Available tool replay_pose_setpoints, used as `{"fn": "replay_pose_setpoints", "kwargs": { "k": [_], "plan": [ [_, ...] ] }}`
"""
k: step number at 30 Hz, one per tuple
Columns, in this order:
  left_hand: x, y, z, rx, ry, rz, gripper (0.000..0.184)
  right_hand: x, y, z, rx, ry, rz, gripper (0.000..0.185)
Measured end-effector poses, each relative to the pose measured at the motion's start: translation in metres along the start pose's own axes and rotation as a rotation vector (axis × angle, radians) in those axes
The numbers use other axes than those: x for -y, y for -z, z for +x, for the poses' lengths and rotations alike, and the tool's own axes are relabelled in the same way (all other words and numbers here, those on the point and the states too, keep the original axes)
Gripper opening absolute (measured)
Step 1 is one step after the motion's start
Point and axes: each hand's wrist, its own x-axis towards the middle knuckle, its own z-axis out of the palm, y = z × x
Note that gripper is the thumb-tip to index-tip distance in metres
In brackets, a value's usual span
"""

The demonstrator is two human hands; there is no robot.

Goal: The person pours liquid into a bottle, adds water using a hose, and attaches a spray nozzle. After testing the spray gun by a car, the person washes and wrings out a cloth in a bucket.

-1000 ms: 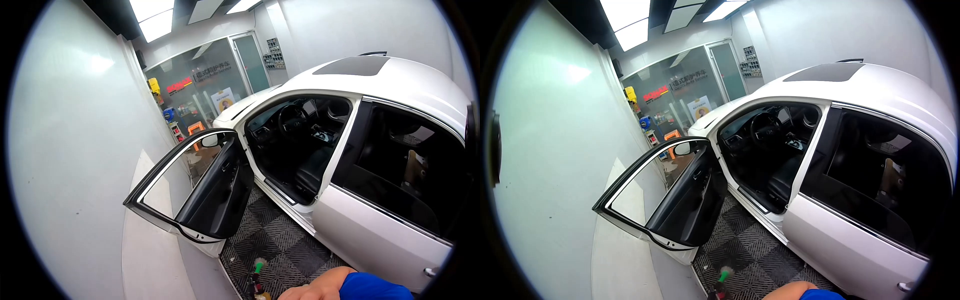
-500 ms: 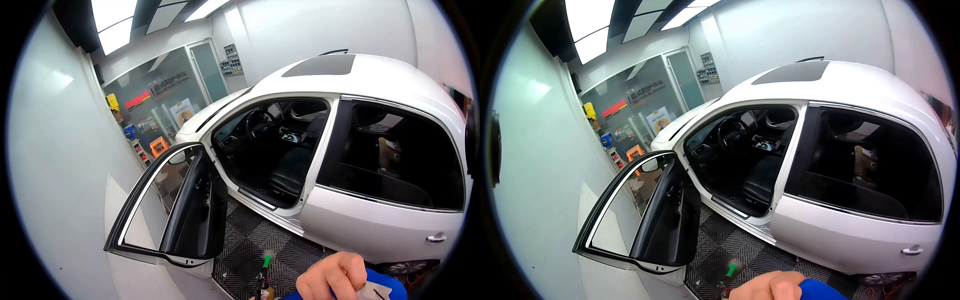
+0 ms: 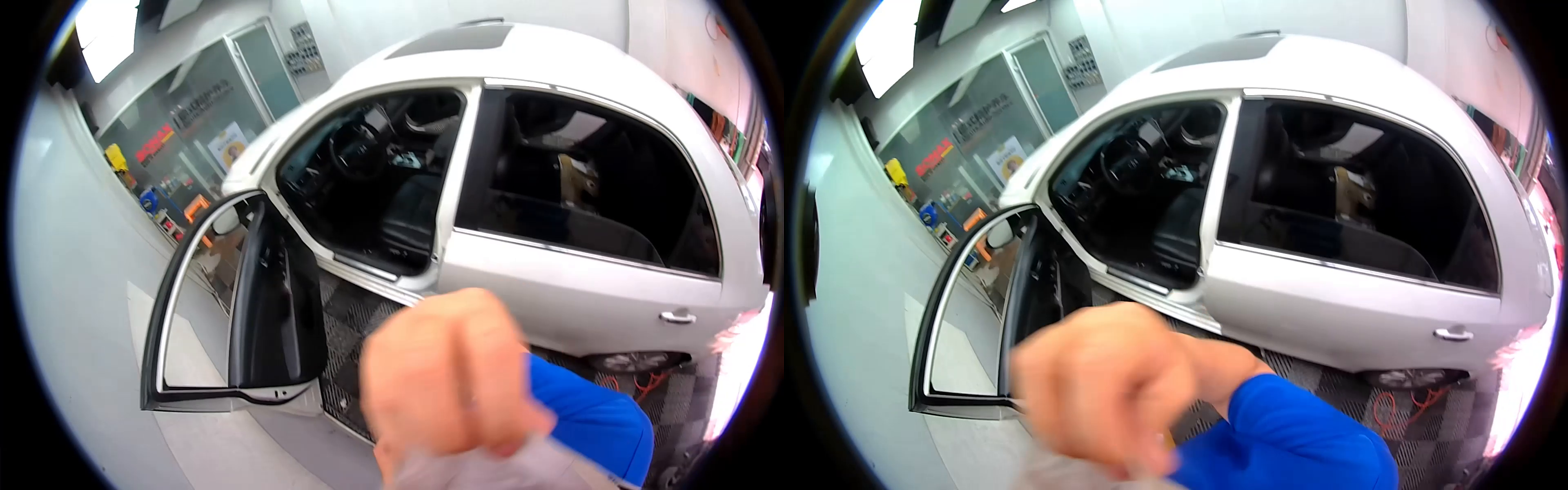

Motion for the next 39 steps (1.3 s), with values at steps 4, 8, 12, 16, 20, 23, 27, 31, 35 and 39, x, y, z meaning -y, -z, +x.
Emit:
{"fn": "replay_pose_setpoints", "kwargs": {
  "k": [4, 8, 12, 16, 20, 23, 27, 31, 35, 39],
  "plan": [
    [-0.026, -0.020, -0.009, 0.011, 0.005, 0.025, 0.030, -0.002, -0.031, -0.017, -0.043, -0.112, -0.086, 0.021],
    [-0.039, -0.042, -0.021, -0.012, 0.003, 0.042, 0.023, 0.003, -0.036, -0.029, -0.105, -0.166, -0.070, 0.021],
    [-0.045, -0.057, -0.016, -0.022, 0.008, 0.052, 0.017, 0.008, -0.030, -0.036, -0.131, -0.247, -0.088, 0.021],
    [-0.063, -0.066, -0.020, -0.101, 0.028, 0.052, 0.013, 0.008, -0.020, -0.046, -0.164, -0.268, -0.056, 0.022],
    [-0.078, -0.078, -0.017, -0.217, 0.073, -0.158, 0.020, 0.010, -0.002, -0.056, -0.170, -0.295, -0.053, 0.024],
    [-0.080, -0.077, -0.008, -0.230, -0.001, -0.348, 0.035, 0.016, 0.016, -0.066, -0.191, -0.342, -0.122, 0.026],
    [-0.109, -0.087, 0.005, -0.384, -0.134, -0.448, 0.049, 0.002, 0.048, -0.156, -0.621, -0.939, -0.549, 0.029],
    [-0.122, -0.112, 0.049, -0.683, -0.214, 0.046, 0.036, -0.054, 0.003, -0.300, -0.671, -1.597, -0.209, 0.052],
    [-0.135, -0.117, 0.098, -0.797, -0.519, 0.296, 0.049, -0.111, 0.020, -0.308, -0.853, -1.656, -0.093, 0.024],
    [-0.131, -0.092, 0.126, -0.619, -0.564, 0.329, 0.077, -0.149, 0.055, -0.331, -0.959, -1.782, -0.072, 0.012]
  ]
}}
